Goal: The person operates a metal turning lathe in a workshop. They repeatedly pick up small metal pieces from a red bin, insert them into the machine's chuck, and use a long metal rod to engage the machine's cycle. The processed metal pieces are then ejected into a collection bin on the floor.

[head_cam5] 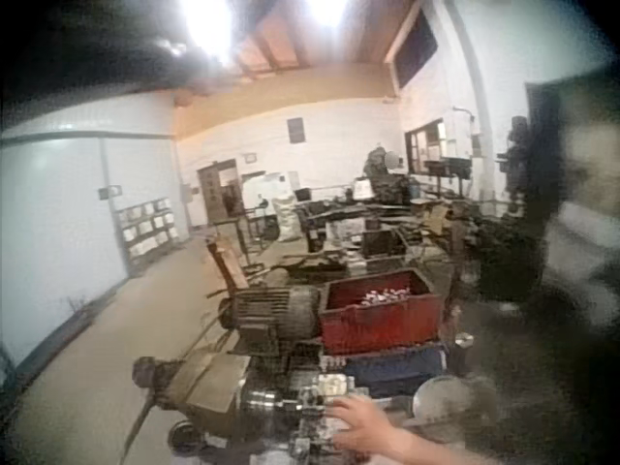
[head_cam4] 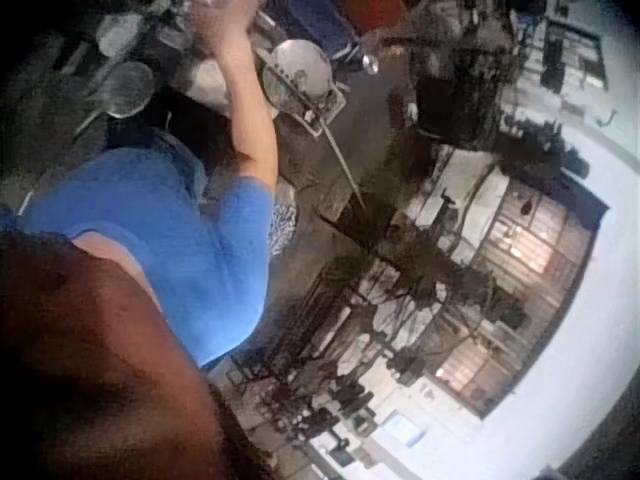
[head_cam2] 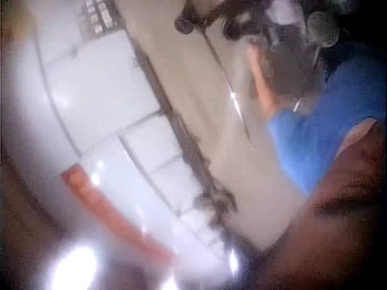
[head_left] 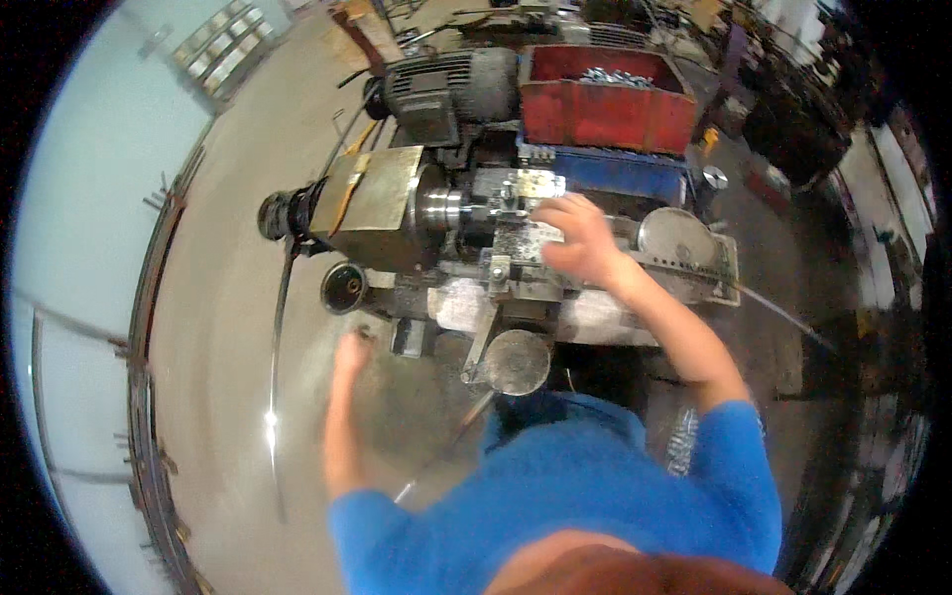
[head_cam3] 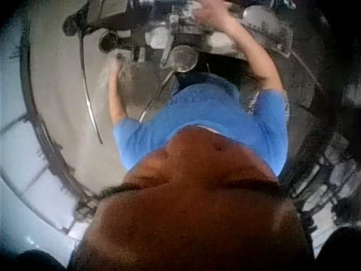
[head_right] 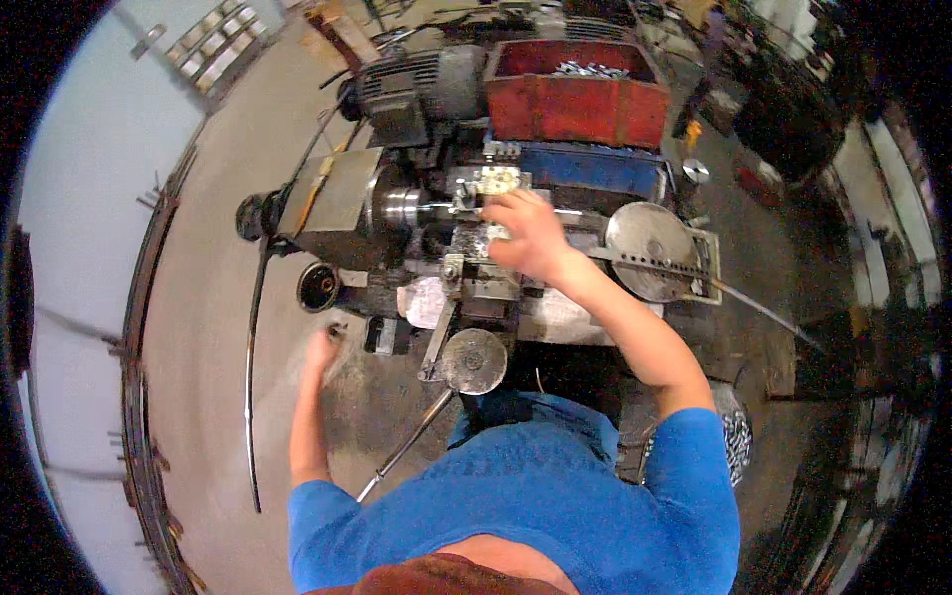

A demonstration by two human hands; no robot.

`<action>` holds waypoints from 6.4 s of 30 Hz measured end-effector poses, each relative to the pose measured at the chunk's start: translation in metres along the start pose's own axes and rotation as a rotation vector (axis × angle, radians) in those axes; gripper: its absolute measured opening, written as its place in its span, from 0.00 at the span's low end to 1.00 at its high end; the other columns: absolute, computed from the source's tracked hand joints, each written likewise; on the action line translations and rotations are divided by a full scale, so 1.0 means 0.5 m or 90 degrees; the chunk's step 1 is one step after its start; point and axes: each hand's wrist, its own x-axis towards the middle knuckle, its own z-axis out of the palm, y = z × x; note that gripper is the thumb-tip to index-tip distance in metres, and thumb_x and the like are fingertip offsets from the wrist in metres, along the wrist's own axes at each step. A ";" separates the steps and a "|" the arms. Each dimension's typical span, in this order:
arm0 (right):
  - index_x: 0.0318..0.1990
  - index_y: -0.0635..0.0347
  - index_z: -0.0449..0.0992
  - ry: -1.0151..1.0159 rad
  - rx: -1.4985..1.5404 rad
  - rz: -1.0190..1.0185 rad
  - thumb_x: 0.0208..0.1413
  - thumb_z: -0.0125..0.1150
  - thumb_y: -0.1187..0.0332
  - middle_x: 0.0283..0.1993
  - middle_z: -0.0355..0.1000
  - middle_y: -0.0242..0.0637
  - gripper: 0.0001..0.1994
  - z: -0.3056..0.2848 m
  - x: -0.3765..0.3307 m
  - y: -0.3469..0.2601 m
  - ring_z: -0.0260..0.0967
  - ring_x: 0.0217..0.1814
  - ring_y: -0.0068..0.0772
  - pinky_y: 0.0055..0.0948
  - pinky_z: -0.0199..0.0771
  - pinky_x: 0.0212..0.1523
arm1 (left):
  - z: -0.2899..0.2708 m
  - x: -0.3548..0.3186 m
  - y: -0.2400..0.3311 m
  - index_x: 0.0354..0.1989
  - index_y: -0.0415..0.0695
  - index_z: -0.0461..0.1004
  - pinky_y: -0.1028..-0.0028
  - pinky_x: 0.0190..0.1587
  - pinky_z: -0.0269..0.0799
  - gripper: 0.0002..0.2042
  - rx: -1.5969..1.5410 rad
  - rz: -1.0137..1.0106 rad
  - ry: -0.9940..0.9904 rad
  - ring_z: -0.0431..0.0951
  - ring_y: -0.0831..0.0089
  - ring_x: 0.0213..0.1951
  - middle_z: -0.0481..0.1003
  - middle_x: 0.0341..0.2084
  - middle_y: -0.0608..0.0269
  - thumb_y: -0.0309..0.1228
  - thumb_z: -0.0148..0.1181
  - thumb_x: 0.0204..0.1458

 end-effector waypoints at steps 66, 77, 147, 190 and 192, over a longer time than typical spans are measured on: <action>0.23 0.55 0.78 -0.203 -0.383 1.037 0.35 0.56 0.58 0.32 0.74 0.43 0.12 -0.265 -1.219 0.081 0.72 0.36 0.45 0.36 0.72 0.40 | -0.182 -0.118 -0.087 0.38 0.39 0.71 0.69 0.24 0.68 0.12 -0.601 -0.369 -0.040 0.68 0.66 0.20 0.69 0.18 0.55 0.31 0.59 0.47; 0.23 0.64 0.75 -0.372 -0.203 0.963 0.33 0.55 0.66 0.30 0.72 0.51 0.10 -0.223 -1.076 0.020 0.71 0.36 0.49 0.38 0.72 0.39 | -0.199 -0.177 -0.037 0.38 0.37 0.72 0.71 0.24 0.69 0.15 -0.563 -0.321 -0.005 0.69 0.68 0.18 0.72 0.21 0.53 0.35 0.60 0.46; 0.20 0.57 0.78 -0.422 -0.327 0.006 0.29 0.57 0.62 0.28 0.74 0.38 0.10 0.202 0.152 -0.036 0.66 0.41 0.39 0.32 0.62 0.41 | -0.125 -0.324 -0.179 0.40 0.37 0.69 0.71 0.22 0.67 0.15 -0.112 -0.167 0.194 0.72 0.71 0.17 0.69 0.15 0.59 0.33 0.59 0.47; 0.29 0.58 0.75 -0.196 -0.138 0.222 0.28 0.59 0.63 0.36 0.71 0.40 0.15 -0.176 -0.219 0.046 0.65 0.42 0.45 0.39 0.66 0.42 | 0.197 0.091 -0.082 0.33 0.39 0.73 0.61 0.34 0.72 0.20 0.319 0.178 -0.031 0.76 0.56 0.32 0.75 0.28 0.50 0.41 0.65 0.34; 0.29 0.58 0.75 -0.276 -0.220 0.425 0.29 0.58 0.63 0.32 0.70 0.46 0.15 -0.236 -0.279 0.070 0.67 0.40 0.48 0.42 0.67 0.40 | 0.174 0.101 -0.092 0.33 0.40 0.73 0.62 0.34 0.72 0.19 0.371 0.219 0.015 0.76 0.58 0.31 0.74 0.27 0.50 0.39 0.65 0.33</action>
